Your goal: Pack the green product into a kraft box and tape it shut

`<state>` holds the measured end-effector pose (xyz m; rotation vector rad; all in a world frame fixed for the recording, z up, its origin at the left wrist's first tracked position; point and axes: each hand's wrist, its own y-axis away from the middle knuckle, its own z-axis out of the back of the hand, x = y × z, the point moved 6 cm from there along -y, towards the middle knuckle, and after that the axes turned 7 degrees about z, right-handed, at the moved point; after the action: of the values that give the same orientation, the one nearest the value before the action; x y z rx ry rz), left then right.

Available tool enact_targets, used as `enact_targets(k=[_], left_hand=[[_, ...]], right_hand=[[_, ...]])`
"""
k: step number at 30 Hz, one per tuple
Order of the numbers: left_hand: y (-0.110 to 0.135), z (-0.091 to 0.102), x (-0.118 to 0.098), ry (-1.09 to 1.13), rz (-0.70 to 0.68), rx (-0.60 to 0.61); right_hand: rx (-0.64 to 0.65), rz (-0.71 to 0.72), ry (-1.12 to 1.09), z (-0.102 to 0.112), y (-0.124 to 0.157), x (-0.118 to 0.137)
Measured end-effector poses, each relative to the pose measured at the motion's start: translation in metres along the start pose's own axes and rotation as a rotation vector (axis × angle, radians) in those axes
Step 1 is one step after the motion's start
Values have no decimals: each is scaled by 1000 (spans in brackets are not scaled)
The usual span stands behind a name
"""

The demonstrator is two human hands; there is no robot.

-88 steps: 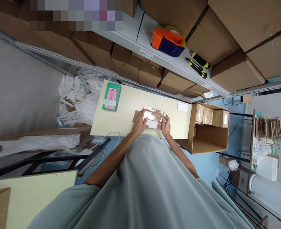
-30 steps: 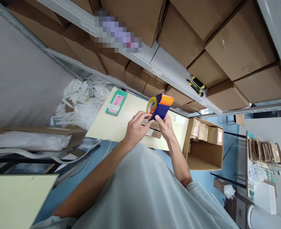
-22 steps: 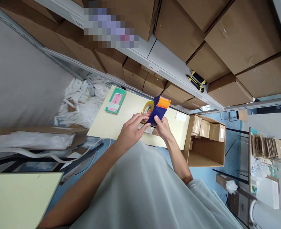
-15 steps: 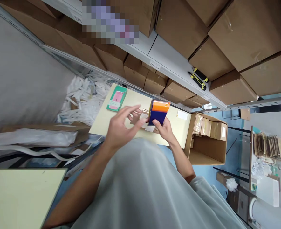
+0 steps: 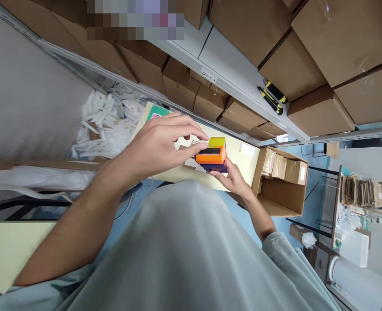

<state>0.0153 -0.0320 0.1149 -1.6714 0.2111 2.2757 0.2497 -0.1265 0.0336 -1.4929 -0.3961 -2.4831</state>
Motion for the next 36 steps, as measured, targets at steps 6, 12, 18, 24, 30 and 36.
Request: enact_targets(k=[6,12,18,24,30,36], left_hand=[[1,-12,8,34,12,35],[27,-22,32,53,114,-116],[60,-23,119,227,473,-322],[70,-59,207,519,847,-316],[78,-64,243,516,932,-359],[76,-72,262,526,951,-377]], right_hand=[[26,42,41,6,-3,5],[181,-1,147,11,5,1],[486,-233,198,32,25,-32],[665,-450,27,38,5,-74],[727,-564,-180,13,-26,-105],[712,-602,-217,3,-42,-129]])
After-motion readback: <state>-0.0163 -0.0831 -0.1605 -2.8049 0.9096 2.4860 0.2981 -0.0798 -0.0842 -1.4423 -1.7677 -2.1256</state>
